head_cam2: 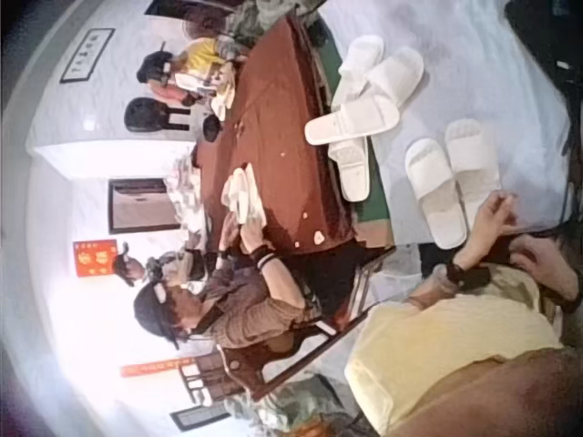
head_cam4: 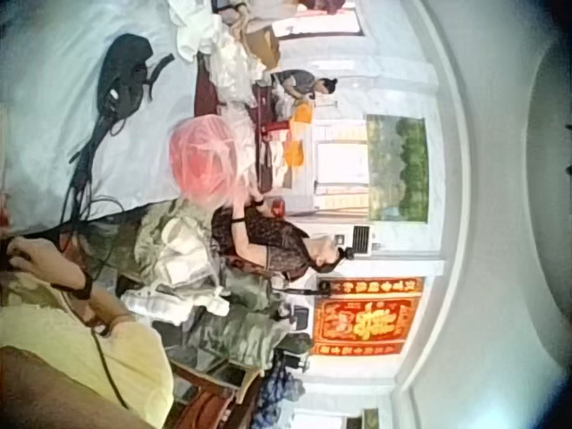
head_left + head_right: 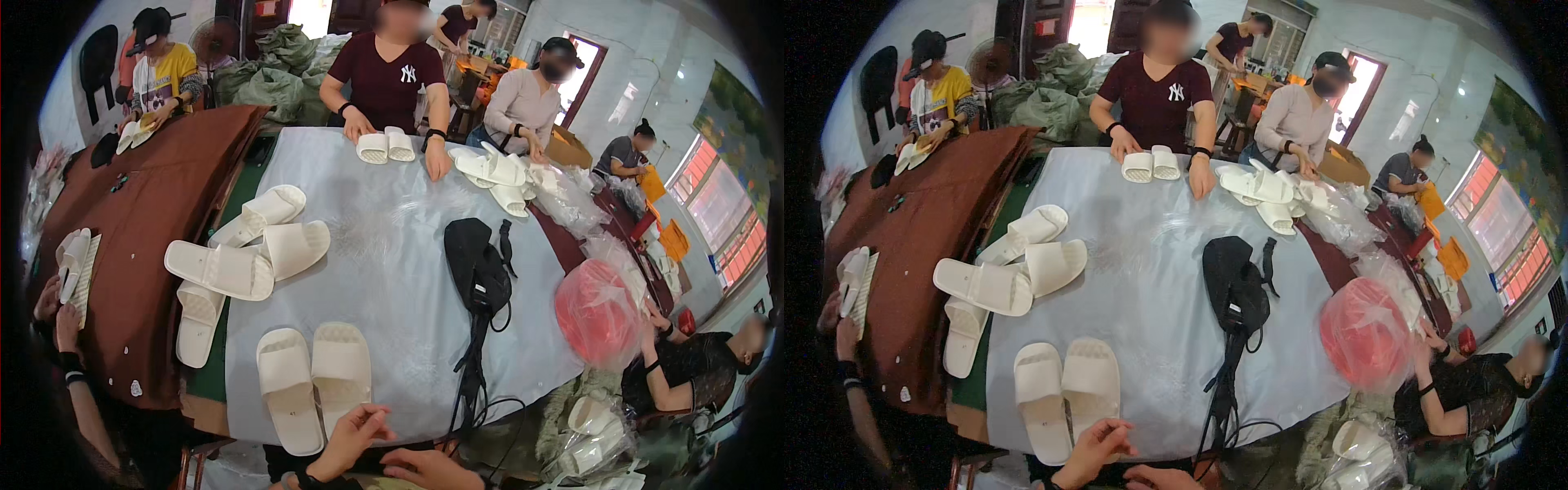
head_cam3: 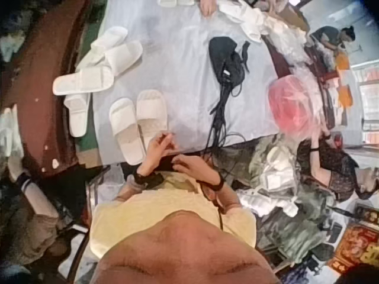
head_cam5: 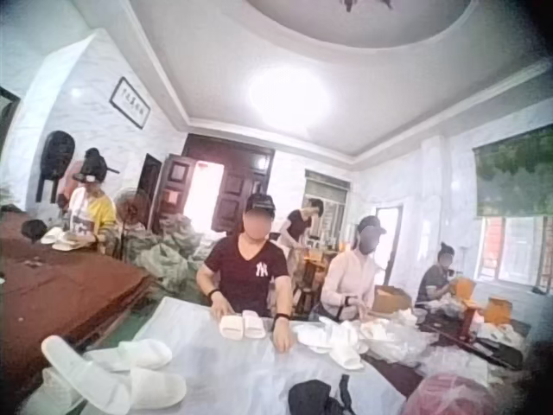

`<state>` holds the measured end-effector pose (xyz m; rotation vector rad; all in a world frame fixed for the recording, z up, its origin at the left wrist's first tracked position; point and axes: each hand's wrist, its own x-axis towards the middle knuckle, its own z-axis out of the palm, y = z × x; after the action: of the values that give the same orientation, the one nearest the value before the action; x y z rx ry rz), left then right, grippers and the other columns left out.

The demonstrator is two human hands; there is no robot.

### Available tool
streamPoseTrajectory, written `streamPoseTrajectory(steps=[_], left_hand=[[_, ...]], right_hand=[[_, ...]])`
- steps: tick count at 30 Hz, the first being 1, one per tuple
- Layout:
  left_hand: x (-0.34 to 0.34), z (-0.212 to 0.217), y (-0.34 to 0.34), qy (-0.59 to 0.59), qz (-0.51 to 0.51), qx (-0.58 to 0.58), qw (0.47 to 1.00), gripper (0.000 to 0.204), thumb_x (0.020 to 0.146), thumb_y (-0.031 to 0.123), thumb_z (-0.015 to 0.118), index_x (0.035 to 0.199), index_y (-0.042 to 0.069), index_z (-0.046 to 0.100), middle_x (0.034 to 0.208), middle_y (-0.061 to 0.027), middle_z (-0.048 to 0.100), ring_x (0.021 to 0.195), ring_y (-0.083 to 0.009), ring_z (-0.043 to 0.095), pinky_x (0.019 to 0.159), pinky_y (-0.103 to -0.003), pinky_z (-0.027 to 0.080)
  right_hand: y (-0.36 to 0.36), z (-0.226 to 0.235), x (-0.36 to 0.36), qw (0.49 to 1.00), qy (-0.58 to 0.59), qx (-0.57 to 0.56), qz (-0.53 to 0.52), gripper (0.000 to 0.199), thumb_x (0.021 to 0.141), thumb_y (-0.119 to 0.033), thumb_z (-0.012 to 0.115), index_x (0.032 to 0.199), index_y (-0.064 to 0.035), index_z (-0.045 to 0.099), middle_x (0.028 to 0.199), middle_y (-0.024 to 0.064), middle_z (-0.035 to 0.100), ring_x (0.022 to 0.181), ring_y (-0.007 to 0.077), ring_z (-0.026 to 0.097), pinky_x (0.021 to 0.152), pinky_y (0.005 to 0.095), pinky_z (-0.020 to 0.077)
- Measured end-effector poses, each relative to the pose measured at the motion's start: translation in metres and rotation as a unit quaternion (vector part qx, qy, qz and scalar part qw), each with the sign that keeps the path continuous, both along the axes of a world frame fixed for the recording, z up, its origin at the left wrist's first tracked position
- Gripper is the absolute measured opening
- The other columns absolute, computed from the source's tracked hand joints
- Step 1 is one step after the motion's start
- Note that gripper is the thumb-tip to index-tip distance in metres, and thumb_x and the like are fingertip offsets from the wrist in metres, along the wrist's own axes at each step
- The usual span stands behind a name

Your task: The recorder is assembling and inspecting white slippers at a manufacturing station.

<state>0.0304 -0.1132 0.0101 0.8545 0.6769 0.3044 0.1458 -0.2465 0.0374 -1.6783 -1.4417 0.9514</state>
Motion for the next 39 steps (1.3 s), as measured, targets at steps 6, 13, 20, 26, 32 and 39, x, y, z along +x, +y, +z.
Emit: streamPoseTrajectory(steps=[6,13,20,26,32,39], left_hand=[[-0.010,-0.002,0.015,0.001,-0.027,-0.019,0.999,0.026,0.093,0.016,0.044,0.112,-0.001,0.048,0.065,-0.0008,0.046,0.045,-0.0066,0.039,0.041,-0.020,0.031],[-0.031,0.012,0.002,0.146,-0.205,0.271,0.929,0.028,0.089,0.022,0.051,0.101,-0.002,0.055,0.076,-0.0004,0.053,0.071,-0.0142,0.052,0.070,-0.025,0.044],[-0.082,0.014,0.002,-0.043,-0.479,0.389,0.786,0.022,0.085,0.010,0.051,0.104,0.002,0.058,0.091,-0.0138,0.061,0.078,-0.0246,0.060,0.065,-0.031,0.047],[-0.105,0.033,0.015,0.050,-0.231,0.340,0.910,0.020,0.090,0.015,0.047,0.102,0.004,0.059,0.073,-0.0054,0.056,0.067,-0.0144,0.055,0.057,-0.028,0.044],[-0.093,0.030,0.012,0.005,-0.062,0.297,0.953,0.021,0.091,0.016,0.048,0.099,0.001,0.060,0.066,-0.0006,0.051,0.060,-0.0080,0.044,0.056,-0.023,0.039],[-0.056,0.032,-0.004,-0.093,-0.265,0.449,0.848,0.020,0.089,0.017,0.051,0.101,0.005,0.061,0.088,-0.0105,0.063,0.079,-0.0184,0.060,0.068,-0.030,0.047]], right_hand=[[0.073,0.010,0.058,0.945,-0.318,0.077,-0.025,0.037,0.081,-0.015,0.055,0.118,-0.0132,0.049,0.122,0.0160,0.044,0.075,0.0310,0.059,0.061,0.0383,0.0490],[0.171,-0.059,0.098,0.878,-0.475,0.050,-0.016,0.042,0.078,-0.010,0.048,0.120,-0.0061,0.047,0.129,0.0200,0.039,0.084,0.0288,0.058,0.064,0.0387,0.0497],[0.224,-0.078,0.170,0.839,-0.534,0.090,-0.064,0.037,0.081,-0.013,0.047,0.117,-0.0075,0.049,0.127,0.0183,0.041,0.080,0.0274,0.058,0.061,0.0396,0.0491],[0.153,0.003,0.107,0.926,-0.347,0.137,-0.062,0.023,0.085,-0.020,0.048,0.103,-0.0084,0.055,0.106,0.0155,0.052,0.079,0.0311,0.057,0.062,0.0401,0.0475],[0.054,0.040,0.033,0.967,0.032,0.004,0.254,0.029,0.088,-0.027,0.052,0.106,-0.0048,0.056,0.093,0.0121,0.063,0.085,0.0249,0.061,0.074,0.0332,0.0463],[0.020,0.035,0.027,0.980,0.084,-0.144,0.110,0.027,0.086,-0.021,0.056,0.106,-0.0025,0.056,0.088,0.0113,0.063,0.071,0.0209,0.062,0.063,0.0283,0.0476]])
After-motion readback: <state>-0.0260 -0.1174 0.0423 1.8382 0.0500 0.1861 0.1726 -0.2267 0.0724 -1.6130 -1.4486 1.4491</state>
